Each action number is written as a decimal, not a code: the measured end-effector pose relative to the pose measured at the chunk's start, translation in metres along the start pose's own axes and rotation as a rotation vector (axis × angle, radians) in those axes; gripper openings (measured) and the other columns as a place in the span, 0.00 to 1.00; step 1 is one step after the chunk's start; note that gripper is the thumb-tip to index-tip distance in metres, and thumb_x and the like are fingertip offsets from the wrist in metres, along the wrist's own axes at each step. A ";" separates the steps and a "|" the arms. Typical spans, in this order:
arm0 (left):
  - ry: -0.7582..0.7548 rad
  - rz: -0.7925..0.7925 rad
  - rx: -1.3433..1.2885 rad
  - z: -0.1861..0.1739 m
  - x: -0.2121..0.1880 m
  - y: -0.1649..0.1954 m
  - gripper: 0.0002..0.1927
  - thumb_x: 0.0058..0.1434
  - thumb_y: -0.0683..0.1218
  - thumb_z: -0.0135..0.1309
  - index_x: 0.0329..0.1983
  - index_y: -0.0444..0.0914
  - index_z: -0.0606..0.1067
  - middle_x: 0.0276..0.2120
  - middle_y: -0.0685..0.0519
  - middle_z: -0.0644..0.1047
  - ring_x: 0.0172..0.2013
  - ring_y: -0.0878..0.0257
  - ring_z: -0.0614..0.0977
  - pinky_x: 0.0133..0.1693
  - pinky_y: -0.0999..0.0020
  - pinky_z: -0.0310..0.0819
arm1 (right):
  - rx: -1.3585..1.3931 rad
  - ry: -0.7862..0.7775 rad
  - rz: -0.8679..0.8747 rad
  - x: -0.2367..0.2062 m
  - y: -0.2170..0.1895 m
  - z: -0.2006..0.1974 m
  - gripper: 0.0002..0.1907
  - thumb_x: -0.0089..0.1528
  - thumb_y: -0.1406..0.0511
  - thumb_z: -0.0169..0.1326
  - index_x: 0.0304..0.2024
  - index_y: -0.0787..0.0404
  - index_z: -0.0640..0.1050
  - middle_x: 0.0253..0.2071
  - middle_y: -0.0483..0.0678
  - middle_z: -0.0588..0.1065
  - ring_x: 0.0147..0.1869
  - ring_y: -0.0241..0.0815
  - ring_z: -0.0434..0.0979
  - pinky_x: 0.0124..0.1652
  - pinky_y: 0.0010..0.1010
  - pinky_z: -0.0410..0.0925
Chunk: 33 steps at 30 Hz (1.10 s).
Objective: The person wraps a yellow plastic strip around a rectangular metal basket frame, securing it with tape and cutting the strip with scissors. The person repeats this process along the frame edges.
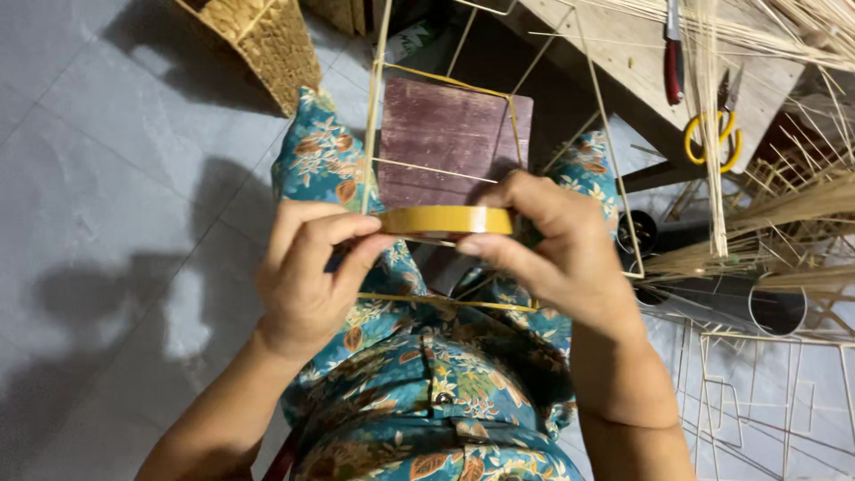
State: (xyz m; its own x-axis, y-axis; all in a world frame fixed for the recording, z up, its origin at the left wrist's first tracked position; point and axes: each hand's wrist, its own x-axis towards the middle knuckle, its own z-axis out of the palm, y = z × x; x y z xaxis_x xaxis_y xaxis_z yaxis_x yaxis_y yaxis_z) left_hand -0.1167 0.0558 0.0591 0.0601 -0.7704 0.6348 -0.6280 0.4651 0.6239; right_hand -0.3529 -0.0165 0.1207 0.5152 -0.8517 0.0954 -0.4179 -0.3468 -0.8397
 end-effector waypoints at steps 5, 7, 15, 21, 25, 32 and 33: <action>0.049 -0.011 0.078 0.006 -0.007 0.002 0.19 0.60 0.43 0.72 0.47 0.39 0.73 0.40 0.52 0.75 0.40 0.57 0.80 0.41 0.64 0.77 | 0.262 0.011 -0.094 0.007 -0.021 -0.005 0.13 0.65 0.69 0.63 0.50 0.69 0.78 0.43 0.45 0.79 0.45 0.29 0.76 0.47 0.21 0.69; 0.071 -0.011 0.113 0.007 -0.008 0.003 0.19 0.61 0.43 0.72 0.47 0.39 0.73 0.40 0.52 0.75 0.40 0.57 0.80 0.41 0.63 0.77 | 0.338 0.028 -0.070 0.009 -0.035 -0.003 0.15 0.66 0.70 0.63 0.53 0.70 0.77 0.43 0.45 0.78 0.43 0.28 0.76 0.44 0.19 0.69; 0.097 0.032 0.160 0.006 -0.014 0.002 0.17 0.62 0.40 0.71 0.47 0.39 0.75 0.41 0.52 0.76 0.39 0.59 0.81 0.40 0.64 0.78 | 0.309 -0.011 -0.007 0.022 -0.079 -0.006 0.15 0.64 0.71 0.60 0.53 0.70 0.76 0.42 0.44 0.76 0.37 0.26 0.71 0.36 0.16 0.66; 0.092 0.108 0.205 0.000 -0.020 -0.008 0.15 0.62 0.40 0.71 0.47 0.38 0.76 0.41 0.53 0.75 0.39 0.59 0.81 0.40 0.65 0.78 | 0.494 -0.101 0.038 0.029 -0.076 -0.006 0.12 0.65 0.71 0.56 0.51 0.68 0.76 0.36 0.43 0.76 0.34 0.25 0.72 0.35 0.16 0.68; 0.030 0.150 0.184 -0.008 -0.017 -0.014 0.13 0.65 0.38 0.67 0.49 0.38 0.78 0.42 0.53 0.76 0.39 0.61 0.82 0.41 0.66 0.78 | 0.394 -0.054 0.058 0.021 -0.076 -0.007 0.12 0.65 0.71 0.55 0.50 0.71 0.77 0.39 0.48 0.78 0.35 0.30 0.74 0.36 0.20 0.69; -0.111 0.365 0.158 -0.017 0.005 -0.031 0.11 0.68 0.37 0.65 0.52 0.35 0.77 0.44 0.53 0.77 0.40 0.61 0.82 0.41 0.68 0.78 | 0.108 0.311 0.075 -0.040 -0.067 -0.020 0.12 0.72 0.70 0.53 0.52 0.76 0.78 0.43 0.58 0.79 0.37 0.40 0.74 0.38 0.23 0.65; -0.133 0.397 0.148 -0.017 0.007 -0.034 0.11 0.68 0.37 0.65 0.51 0.35 0.77 0.44 0.53 0.77 0.41 0.62 0.82 0.41 0.68 0.78 | 0.071 0.300 0.066 -0.046 -0.057 -0.031 0.12 0.71 0.69 0.52 0.51 0.75 0.78 0.43 0.58 0.78 0.38 0.41 0.74 0.39 0.24 0.66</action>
State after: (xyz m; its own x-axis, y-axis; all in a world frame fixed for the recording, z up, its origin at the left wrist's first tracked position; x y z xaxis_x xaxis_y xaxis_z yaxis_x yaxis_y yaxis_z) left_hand -0.0819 0.0419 0.0505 -0.3027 -0.5984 0.7418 -0.6871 0.6764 0.2653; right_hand -0.3760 0.0301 0.1814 0.2403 -0.9531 0.1839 -0.3848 -0.2674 -0.8834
